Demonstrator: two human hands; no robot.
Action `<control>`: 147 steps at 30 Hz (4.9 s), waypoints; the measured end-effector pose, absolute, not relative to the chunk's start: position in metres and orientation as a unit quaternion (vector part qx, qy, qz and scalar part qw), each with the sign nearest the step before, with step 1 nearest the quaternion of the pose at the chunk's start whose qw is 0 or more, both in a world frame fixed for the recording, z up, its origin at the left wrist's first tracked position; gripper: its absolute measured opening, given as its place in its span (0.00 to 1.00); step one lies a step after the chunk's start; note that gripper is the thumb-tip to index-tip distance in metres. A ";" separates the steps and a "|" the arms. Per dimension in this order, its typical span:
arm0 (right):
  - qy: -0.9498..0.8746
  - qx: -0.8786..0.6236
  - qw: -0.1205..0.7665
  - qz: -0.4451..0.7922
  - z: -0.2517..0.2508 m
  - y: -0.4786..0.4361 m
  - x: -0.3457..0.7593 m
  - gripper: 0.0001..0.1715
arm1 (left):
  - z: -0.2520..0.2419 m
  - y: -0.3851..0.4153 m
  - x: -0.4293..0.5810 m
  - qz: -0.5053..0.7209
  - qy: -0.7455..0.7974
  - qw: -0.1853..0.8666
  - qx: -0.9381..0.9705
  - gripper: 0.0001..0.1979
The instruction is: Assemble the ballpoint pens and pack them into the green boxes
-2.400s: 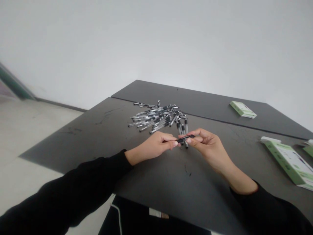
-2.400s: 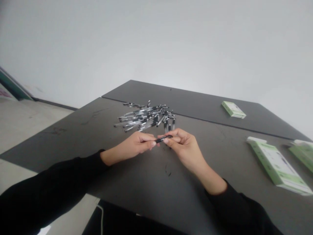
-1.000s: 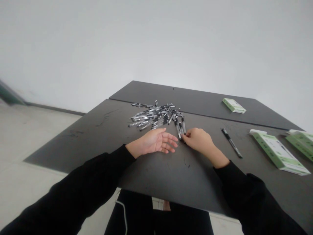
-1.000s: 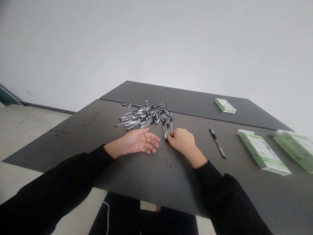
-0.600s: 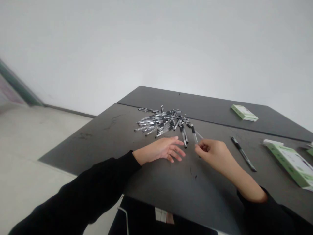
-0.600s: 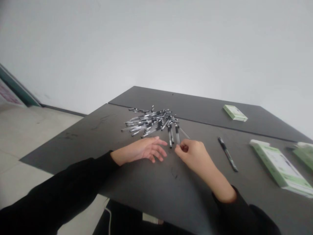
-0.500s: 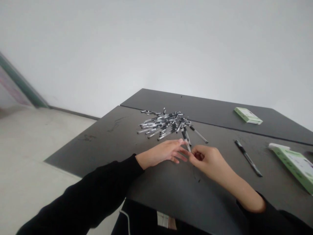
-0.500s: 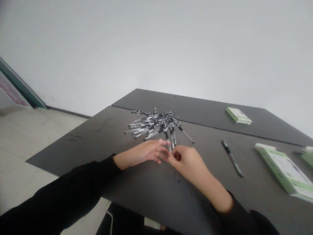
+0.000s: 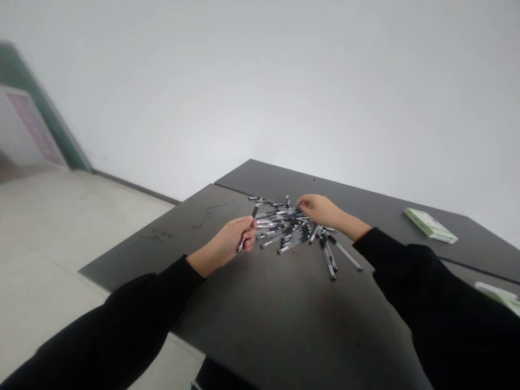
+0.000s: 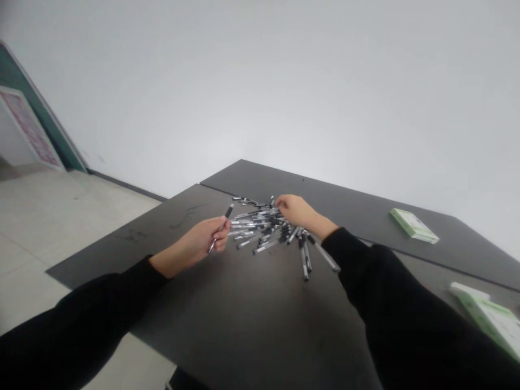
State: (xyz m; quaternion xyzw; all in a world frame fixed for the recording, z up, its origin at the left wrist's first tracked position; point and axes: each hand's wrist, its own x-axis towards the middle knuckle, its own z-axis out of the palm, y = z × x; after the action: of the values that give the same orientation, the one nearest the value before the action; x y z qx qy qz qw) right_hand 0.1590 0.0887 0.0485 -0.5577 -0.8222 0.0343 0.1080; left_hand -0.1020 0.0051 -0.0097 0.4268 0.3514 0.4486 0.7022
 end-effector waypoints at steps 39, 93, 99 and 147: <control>-0.883 -0.453 0.061 0.103 0.030 0.081 0.120 0.17 | -0.001 -0.003 -0.114 0.459 0.425 0.621 0.473 0.10; -0.912 -0.366 0.107 -0.149 0.077 -0.076 0.190 0.11 | -0.002 -0.050 -0.016 0.314 0.241 0.734 0.552 0.20; -0.654 -0.597 0.446 0.127 0.065 -0.096 0.225 0.19 | 0.002 -0.050 0.027 0.397 0.228 0.712 0.532 0.20; -0.568 -0.458 0.533 0.429 0.031 -0.103 0.247 0.16 | -0.019 -0.055 0.036 0.196 0.204 0.761 0.584 0.19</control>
State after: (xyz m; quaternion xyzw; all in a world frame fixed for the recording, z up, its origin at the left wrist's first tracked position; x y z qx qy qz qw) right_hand 0.2466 -0.1027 0.0313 -0.4578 -0.5678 0.4288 0.5331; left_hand 0.0364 -0.0548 -0.0187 0.5839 0.2044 0.1963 0.7607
